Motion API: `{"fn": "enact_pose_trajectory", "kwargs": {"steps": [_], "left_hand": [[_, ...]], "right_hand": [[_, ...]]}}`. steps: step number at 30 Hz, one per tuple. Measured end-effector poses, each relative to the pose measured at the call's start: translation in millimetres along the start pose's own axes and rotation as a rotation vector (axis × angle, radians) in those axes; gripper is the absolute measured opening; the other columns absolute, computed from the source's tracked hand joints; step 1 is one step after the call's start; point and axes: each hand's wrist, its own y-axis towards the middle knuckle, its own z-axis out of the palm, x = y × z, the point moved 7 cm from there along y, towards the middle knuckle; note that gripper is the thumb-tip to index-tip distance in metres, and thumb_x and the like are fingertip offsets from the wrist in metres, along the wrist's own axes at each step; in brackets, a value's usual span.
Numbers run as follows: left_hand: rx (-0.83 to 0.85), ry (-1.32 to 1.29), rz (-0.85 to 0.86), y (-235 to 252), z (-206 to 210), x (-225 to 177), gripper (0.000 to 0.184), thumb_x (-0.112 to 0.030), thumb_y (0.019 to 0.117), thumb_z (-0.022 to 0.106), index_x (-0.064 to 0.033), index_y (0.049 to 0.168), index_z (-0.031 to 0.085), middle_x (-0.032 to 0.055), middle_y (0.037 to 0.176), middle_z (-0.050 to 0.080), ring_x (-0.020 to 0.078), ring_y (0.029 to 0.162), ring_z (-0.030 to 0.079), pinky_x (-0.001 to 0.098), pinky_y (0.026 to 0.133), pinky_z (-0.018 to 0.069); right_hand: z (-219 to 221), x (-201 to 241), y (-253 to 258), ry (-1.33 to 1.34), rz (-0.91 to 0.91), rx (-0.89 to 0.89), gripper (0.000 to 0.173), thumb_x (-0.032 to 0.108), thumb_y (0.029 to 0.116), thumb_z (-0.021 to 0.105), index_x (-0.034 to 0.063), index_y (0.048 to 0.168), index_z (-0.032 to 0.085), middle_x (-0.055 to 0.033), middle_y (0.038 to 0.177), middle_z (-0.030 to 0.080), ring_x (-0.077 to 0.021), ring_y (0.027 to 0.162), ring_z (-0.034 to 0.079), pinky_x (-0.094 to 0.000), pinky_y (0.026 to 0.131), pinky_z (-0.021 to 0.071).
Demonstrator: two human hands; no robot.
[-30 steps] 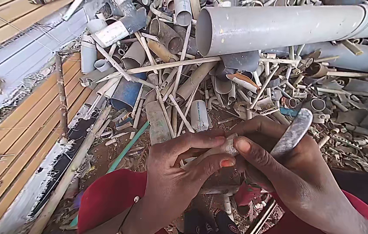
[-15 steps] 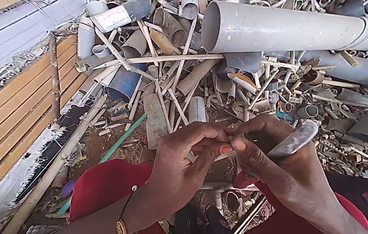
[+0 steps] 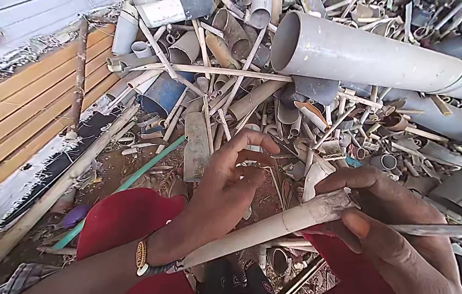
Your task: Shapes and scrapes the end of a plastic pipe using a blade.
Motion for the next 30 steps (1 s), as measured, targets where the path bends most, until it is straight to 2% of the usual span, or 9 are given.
{"fn": "enact_pose_trajectory", "kwargs": {"steps": [1,2,4,7,12,16,23,28,30], "left_hand": [[-0.003,-0.064,0.066,0,0,-2,0.024,0.003,0.0917,0.048,-0.0148,0.090,0.064,-0.0043,0.088,0.068,0.0070,0.086,0.069,0.0234,0.079,0.0591],[0.018,-0.145,0.113,-1,2,-5,0.030,0.003,0.0942,0.045,-0.0162,0.076,0.059,-0.0090,0.072,0.061,0.0002,0.071,0.062,0.0172,0.069,0.0533],[0.093,-0.261,0.120,-3,8,-10,0.039,0.002,0.0938,0.037,-0.0197,0.065,0.051,-0.0153,0.059,0.044,-0.0076,0.057,0.043,0.0097,0.054,0.0360],[0.189,-0.283,0.051,-5,15,-10,0.035,-0.002,0.0896,0.036,-0.0224,0.065,0.051,-0.0188,0.060,0.041,-0.0114,0.055,0.037,0.0072,0.051,0.0285],[0.219,-0.177,-0.023,-6,22,-1,0.033,-0.010,0.0938,0.037,-0.0258,0.068,0.049,-0.0205,0.062,0.035,-0.0123,0.055,0.030,0.0074,0.050,0.0232],[0.259,0.041,-0.056,-5,23,4,0.027,-0.024,0.1081,0.036,-0.0228,0.089,0.055,-0.0164,0.072,0.041,-0.0088,0.063,0.040,0.0085,0.055,0.0327],[0.206,0.072,-0.169,-7,22,13,0.033,-0.034,0.1103,0.031,-0.0261,0.084,0.051,-0.0164,0.067,0.036,-0.0068,0.056,0.036,0.0101,0.050,0.0295],[0.117,0.078,0.011,-6,18,3,0.040,-0.031,0.1113,0.039,-0.0255,0.072,0.046,-0.0163,0.062,0.032,-0.0077,0.052,0.030,0.0106,0.047,0.0236],[0.135,0.042,0.038,-4,18,1,0.041,-0.034,0.1114,0.039,-0.0250,0.072,0.046,-0.0157,0.062,0.034,-0.0073,0.054,0.035,0.0100,0.049,0.0284]], "right_hand": [[-2,0,0,0.023,0.003,-0.014,0.026,0.033,0.1050,0.056,0.0125,0.119,0.065,0.0120,0.107,0.067,0.0125,0.075,0.056,-0.0046,0.056,0.0449],[-3,1,0,0.051,0.005,-0.018,0.026,0.032,0.1047,0.056,0.0126,0.119,0.066,0.0117,0.108,0.067,0.0120,0.076,0.057,-0.0047,0.057,0.0451],[-3,2,0,0.102,0.012,-0.008,0.026,0.031,0.1045,0.056,0.0125,0.119,0.066,0.0117,0.107,0.068,0.0123,0.076,0.057,-0.0041,0.056,0.0443],[0,1,1,0.160,0.019,0.010,0.027,0.031,0.1050,0.055,0.0101,0.119,0.066,0.0102,0.108,0.068,0.0120,0.075,0.057,-0.0042,0.056,0.0438],[6,-3,1,0.145,0.029,0.005,0.029,0.032,0.1051,0.055,0.0077,0.117,0.067,0.0098,0.107,0.067,0.0122,0.076,0.055,-0.0054,0.060,0.0444],[7,-3,3,0.120,0.076,-0.014,0.027,0.030,0.1055,0.055,0.0061,0.115,0.064,0.0116,0.095,0.064,0.0136,0.068,0.048,-0.0050,0.053,0.0391],[4,-4,2,0.100,0.099,-0.068,0.021,0.027,0.1048,0.057,0.0072,0.110,0.064,0.0123,0.086,0.061,0.0119,0.064,0.049,-0.0061,0.053,0.0413],[3,-5,2,0.144,0.116,-0.070,0.022,0.028,0.1060,0.055,0.0088,0.108,0.065,0.0127,0.085,0.062,0.0120,0.064,0.049,-0.0064,0.053,0.0403],[3,-5,2,0.146,0.113,-0.062,0.021,0.027,0.1063,0.054,0.0091,0.106,0.065,0.0128,0.086,0.062,0.0121,0.065,0.050,-0.0060,0.053,0.0406]]}}
